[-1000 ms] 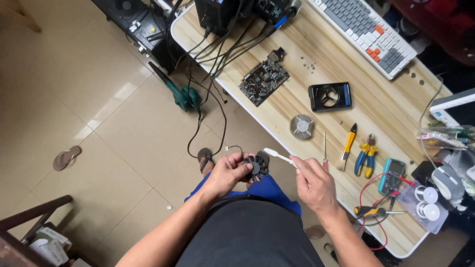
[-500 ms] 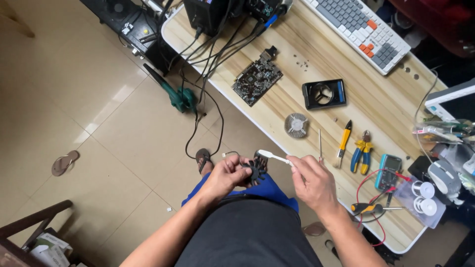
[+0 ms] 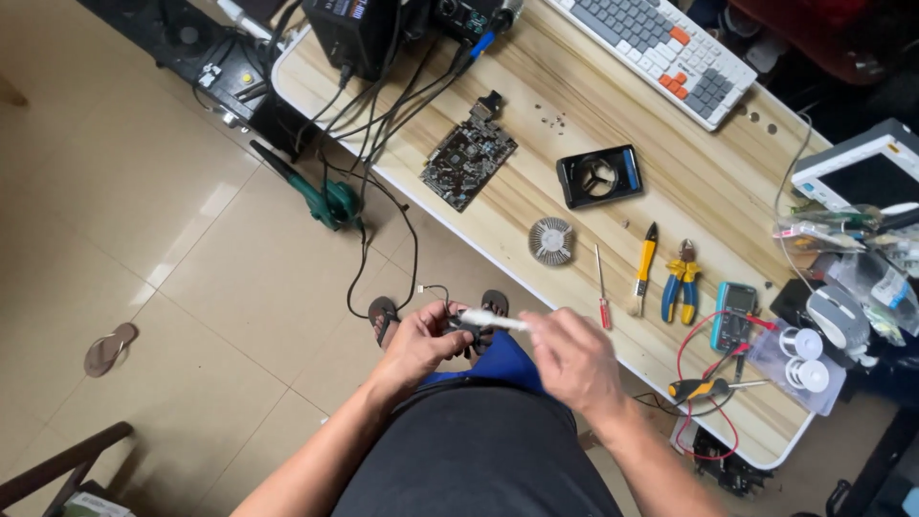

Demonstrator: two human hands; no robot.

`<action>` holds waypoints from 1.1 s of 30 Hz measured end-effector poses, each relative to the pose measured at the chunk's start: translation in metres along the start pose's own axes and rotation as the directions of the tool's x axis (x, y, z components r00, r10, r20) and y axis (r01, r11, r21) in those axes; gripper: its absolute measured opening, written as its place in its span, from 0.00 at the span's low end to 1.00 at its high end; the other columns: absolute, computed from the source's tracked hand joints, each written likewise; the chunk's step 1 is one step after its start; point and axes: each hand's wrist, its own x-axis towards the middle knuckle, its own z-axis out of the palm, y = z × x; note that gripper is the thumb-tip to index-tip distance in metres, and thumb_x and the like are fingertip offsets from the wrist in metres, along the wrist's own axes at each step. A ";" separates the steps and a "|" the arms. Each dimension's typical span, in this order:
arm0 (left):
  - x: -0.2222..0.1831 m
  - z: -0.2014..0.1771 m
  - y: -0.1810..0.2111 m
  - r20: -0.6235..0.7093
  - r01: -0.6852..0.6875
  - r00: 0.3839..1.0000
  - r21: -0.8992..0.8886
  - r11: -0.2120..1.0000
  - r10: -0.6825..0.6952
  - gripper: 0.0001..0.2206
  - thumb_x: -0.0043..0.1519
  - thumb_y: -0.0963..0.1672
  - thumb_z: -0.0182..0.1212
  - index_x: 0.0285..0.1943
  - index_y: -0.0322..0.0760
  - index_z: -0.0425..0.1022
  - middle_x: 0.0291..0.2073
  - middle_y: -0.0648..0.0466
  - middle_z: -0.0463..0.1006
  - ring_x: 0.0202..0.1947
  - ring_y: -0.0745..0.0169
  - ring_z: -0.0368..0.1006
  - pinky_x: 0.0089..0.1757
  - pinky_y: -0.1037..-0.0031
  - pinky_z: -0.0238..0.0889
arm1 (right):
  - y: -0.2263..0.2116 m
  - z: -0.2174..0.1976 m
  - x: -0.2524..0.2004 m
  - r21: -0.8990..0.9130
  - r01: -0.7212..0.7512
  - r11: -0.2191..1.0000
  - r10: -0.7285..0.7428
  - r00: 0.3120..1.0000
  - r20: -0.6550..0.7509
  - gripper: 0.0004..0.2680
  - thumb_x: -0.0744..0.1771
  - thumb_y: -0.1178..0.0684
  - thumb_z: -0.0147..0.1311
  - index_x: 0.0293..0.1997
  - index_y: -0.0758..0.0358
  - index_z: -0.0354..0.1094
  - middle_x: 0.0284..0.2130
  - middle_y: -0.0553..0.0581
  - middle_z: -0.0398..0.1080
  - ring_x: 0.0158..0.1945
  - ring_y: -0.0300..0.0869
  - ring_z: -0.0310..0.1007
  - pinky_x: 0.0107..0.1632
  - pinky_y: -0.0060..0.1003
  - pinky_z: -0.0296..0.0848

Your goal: Cleaning a GPU fan using a toothbrush, an electric air blower, and a cloth.

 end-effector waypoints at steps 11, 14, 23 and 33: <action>0.002 0.010 0.019 0.022 -0.026 0.999 0.062 0.998 0.024 0.14 0.57 0.36 0.76 0.52 0.26 0.84 0.28 0.48 0.83 0.29 0.65 0.78 0.31 0.79 0.71 | 0.034 0.023 -0.017 -0.023 0.027 0.999 -0.027 0.999 -0.032 0.09 0.69 0.54 0.57 0.53 0.47 0.82 0.31 0.47 0.70 0.33 0.47 0.77 0.41 0.40 0.75; 0.002 0.011 0.019 0.019 -0.006 1.000 -0.004 1.000 0.006 0.14 0.55 0.35 0.78 0.48 0.26 0.83 0.28 0.52 0.80 0.28 0.66 0.77 0.31 0.79 0.71 | 0.024 -0.012 0.003 -0.020 -0.033 0.999 0.032 0.998 -0.062 0.10 0.72 0.52 0.54 0.56 0.48 0.81 0.33 0.47 0.70 0.35 0.46 0.77 0.43 0.39 0.74; 0.009 0.007 0.003 0.050 -0.024 0.998 0.018 1.000 0.023 0.14 0.55 0.36 0.80 0.48 0.25 0.84 0.26 0.51 0.81 0.28 0.67 0.78 0.31 0.80 0.72 | 0.025 0.021 -0.024 -0.029 0.066 0.997 -0.067 0.998 -0.013 0.10 0.69 0.52 0.56 0.55 0.43 0.81 0.32 0.45 0.70 0.35 0.44 0.77 0.44 0.36 0.72; 0.012 -0.011 -0.017 -0.090 0.040 0.994 -0.163 0.986 -0.056 0.18 0.58 0.34 0.73 0.58 0.26 0.77 0.28 0.47 0.80 0.25 0.57 0.82 0.31 0.69 0.80 | 0.001 -0.011 -0.014 0.246 -0.354 0.902 0.348 0.935 0.070 0.07 0.71 0.55 0.57 0.52 0.52 0.82 0.33 0.57 0.77 0.38 0.57 0.81 0.42 0.46 0.78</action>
